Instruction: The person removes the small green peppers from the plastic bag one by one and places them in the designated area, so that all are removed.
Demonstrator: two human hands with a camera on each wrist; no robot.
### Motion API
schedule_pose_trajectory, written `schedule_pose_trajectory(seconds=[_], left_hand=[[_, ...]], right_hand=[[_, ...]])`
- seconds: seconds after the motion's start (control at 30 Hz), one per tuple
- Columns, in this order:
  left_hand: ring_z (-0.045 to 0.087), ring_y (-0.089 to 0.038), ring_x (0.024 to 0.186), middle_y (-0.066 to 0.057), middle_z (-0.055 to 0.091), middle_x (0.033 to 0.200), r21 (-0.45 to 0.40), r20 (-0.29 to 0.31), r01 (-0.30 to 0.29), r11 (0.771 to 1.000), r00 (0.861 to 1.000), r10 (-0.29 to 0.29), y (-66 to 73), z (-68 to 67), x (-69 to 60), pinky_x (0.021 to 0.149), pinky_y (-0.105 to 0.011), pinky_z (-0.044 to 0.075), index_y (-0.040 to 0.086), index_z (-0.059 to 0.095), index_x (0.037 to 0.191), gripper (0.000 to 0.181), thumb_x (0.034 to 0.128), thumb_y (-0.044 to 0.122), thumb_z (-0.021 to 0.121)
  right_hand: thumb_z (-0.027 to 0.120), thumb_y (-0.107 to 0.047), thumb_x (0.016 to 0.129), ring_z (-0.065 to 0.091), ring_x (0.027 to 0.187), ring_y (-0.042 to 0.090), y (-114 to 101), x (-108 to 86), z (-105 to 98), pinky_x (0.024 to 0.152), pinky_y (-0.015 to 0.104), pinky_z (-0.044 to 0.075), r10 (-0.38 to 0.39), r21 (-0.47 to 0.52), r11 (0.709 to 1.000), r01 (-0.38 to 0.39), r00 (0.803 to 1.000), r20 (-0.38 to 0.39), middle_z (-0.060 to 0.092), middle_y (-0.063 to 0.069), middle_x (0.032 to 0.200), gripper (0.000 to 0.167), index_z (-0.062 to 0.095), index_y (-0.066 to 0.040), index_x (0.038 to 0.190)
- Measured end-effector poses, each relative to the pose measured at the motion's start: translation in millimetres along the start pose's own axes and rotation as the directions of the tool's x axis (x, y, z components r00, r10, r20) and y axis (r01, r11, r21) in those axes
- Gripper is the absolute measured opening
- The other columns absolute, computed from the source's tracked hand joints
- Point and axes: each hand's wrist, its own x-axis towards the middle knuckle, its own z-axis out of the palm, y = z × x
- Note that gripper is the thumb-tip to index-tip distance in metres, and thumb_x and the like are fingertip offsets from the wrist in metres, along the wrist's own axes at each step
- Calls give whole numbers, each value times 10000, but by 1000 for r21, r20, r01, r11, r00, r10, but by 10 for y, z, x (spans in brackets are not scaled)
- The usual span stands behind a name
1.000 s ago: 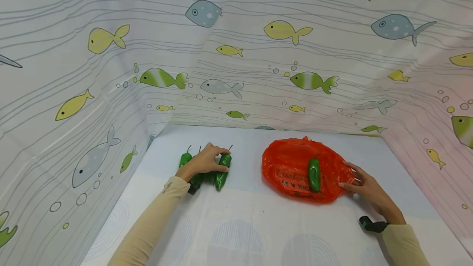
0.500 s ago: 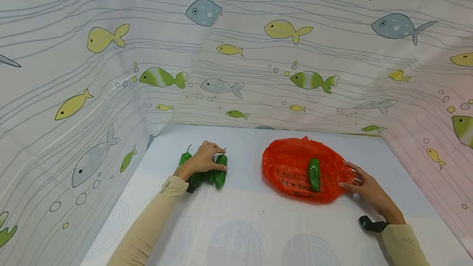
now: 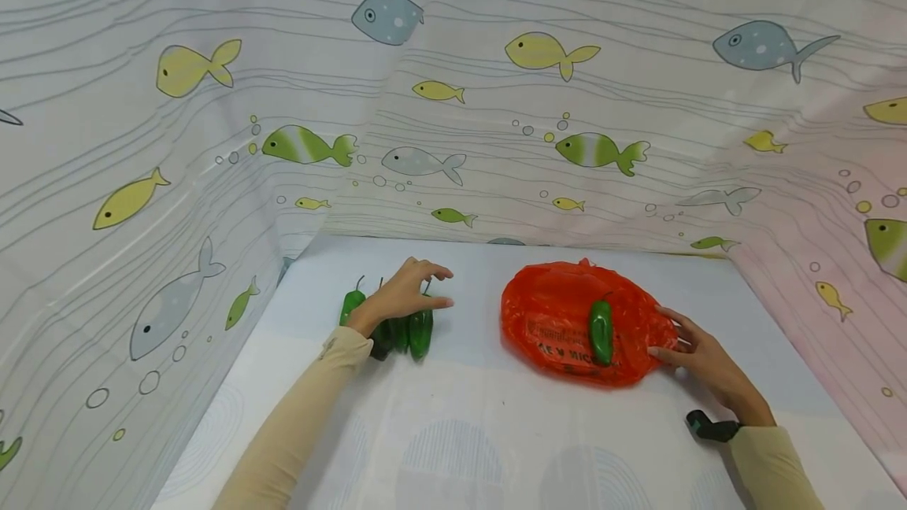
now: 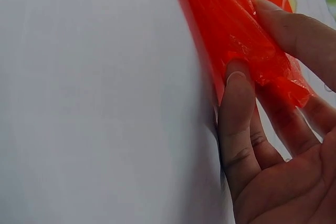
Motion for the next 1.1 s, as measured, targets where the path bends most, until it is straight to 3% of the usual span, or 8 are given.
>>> schedule_pose_trajectory(seconds=[0.13, 0.23, 0.53, 0.83, 0.9, 1.1], left_hand=[[566, -314, 1132, 4, 643, 1289, -19, -13, -24, 1000, 1000, 24, 121, 39, 121, 904, -389, 477, 141, 649, 1359, 516, 920, 370, 793], [602, -242, 1078, 19, 650, 1287, -27, -15, -54, 998, 998, 53, 207, 79, 220, 872, -349, 510, 150, 643, 1364, 498, 936, 368, 777], [626, -108, 935, 19, 675, 1220, -66, -15, -133, 989, 991, 132, 507, 248, 523, 808, -277, 542, 139, 651, 1340, 432, 957, 303, 760], [621, -112, 916, -29, 672, 1199, -129, 48, -164, 978, 984, 171, 792, 428, 802, 827, -259, 538, 131, 644, 1349, 451, 969, 356, 734], [620, -106, 919, 3, 666, 1197, -136, 58, -165, 977, 983, 174, 831, 467, 854, 821, -247, 538, 147, 647, 1346, 446, 970, 371, 730], [616, -126, 925, -83, 681, 1228, -192, 73, -167, 967, 980, 183, 925, 585, 970, 819, -248, 530, 142, 662, 1322, 431, 965, 371, 737]], right_hand=[[774, -370, 935, 583, 1138, 264, -3, 2, -7, 784, 332, 581, 3, 7, 1000, -3, 1000, 2, 395, 261, 1532, 917, 220, -203, 1646], [775, -363, 935, 591, 1106, 238, -5, -6, -8, 775, 337, 581, 7, 15, 1000, -7, 1000, 4, 403, 260, 1523, 915, 222, -197, 1645], [775, -384, 931, 495, 1300, 452, 19, 11, -1, 824, 304, 571, 11, 18, 1000, -11, 1000, 0, 354, 267, 1569, 928, 215, -207, 1649], [777, -371, 932, 522, 1255, 386, 43, 16, 1, 805, 325, 575, 6, 24, 1000, -6, 1000, -4, 369, 253, 1561, 918, 223, -214, 1647], [778, -377, 929, 517, 1262, 398, 35, 11, 4, 812, 321, 574, 8, 27, 1000, -7, 1000, -3, 361, 257, 1566, 925, 221, -211, 1648], [783, -385, 923, 488, 1302, 449, 18, 1, 11, 826, 306, 567, 7, 33, 999, -7, 1000, -4, 331, 265, 1584, 932, 225, -201, 1646]])
